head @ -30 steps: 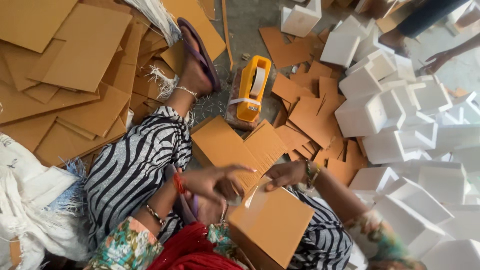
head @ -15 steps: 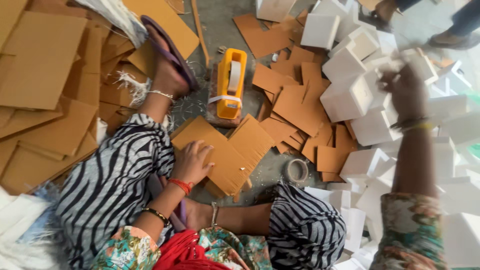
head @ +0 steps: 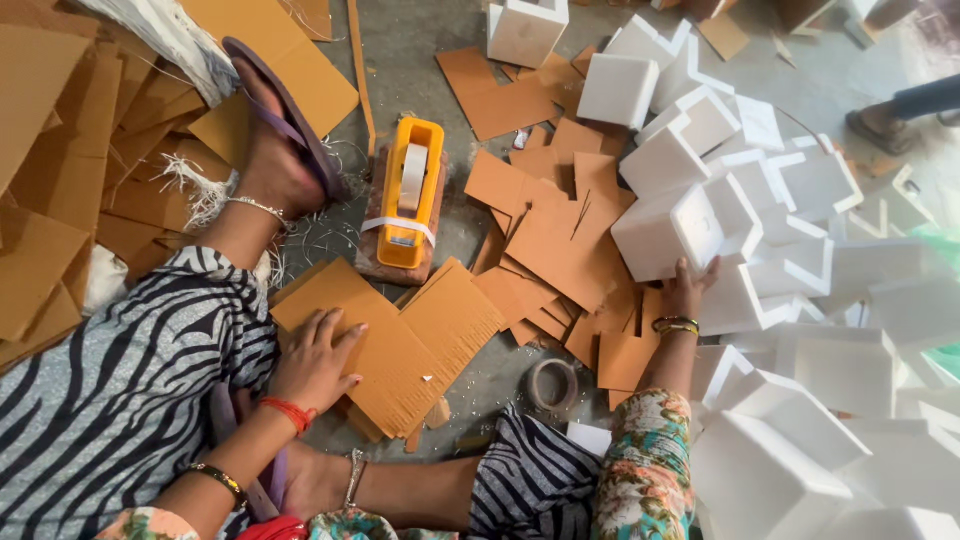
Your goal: The person sits on the floor and assembles small cardboard boxes by inserting white foam inserts into the cardboard structure. They use a handheld tape dispenser to secure the seams of the boxes. The person repeatedly picks up foam pieces and cardboard, folds the cardboard around the foam, and tapes the edges to form a finished box.
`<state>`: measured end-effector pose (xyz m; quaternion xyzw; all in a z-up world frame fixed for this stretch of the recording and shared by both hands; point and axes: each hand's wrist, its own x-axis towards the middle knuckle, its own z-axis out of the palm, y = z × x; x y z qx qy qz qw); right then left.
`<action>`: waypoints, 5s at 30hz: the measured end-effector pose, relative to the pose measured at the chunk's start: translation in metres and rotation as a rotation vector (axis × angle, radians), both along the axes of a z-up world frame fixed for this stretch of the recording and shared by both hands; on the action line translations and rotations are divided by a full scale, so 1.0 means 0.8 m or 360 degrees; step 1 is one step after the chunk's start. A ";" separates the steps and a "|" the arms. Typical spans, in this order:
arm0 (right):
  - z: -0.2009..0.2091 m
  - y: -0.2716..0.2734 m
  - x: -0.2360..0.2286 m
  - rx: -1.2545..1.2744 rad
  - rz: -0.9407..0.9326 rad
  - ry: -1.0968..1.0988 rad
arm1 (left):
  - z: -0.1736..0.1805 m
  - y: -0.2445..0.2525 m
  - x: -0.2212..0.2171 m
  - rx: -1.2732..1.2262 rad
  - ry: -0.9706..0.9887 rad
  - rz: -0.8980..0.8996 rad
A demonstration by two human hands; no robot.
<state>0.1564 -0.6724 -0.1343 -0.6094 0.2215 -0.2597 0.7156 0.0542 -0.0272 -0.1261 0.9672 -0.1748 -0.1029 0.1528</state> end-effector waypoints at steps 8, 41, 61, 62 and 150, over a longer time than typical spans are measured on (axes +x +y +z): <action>0.051 0.016 0.044 -0.0031 0.0250 -0.0392 | 0.000 0.005 0.003 -0.0107 -0.0080 -0.0013; 0.143 0.432 -0.119 -0.2430 0.1809 0.0372 | -0.047 0.023 0.030 -0.0367 -0.0349 0.0540; 0.136 0.512 -0.154 -0.2219 0.1365 0.0541 | 0.101 -0.023 -0.002 -0.0978 -0.0037 0.0176; 0.132 0.504 -0.151 -0.2153 0.1446 0.0595 | 0.098 -0.030 -0.005 -0.0921 -0.0066 0.0203; 0.014 0.481 -0.153 0.0160 0.0945 0.0237 | 0.062 0.028 -0.070 -0.1140 -0.0082 0.0449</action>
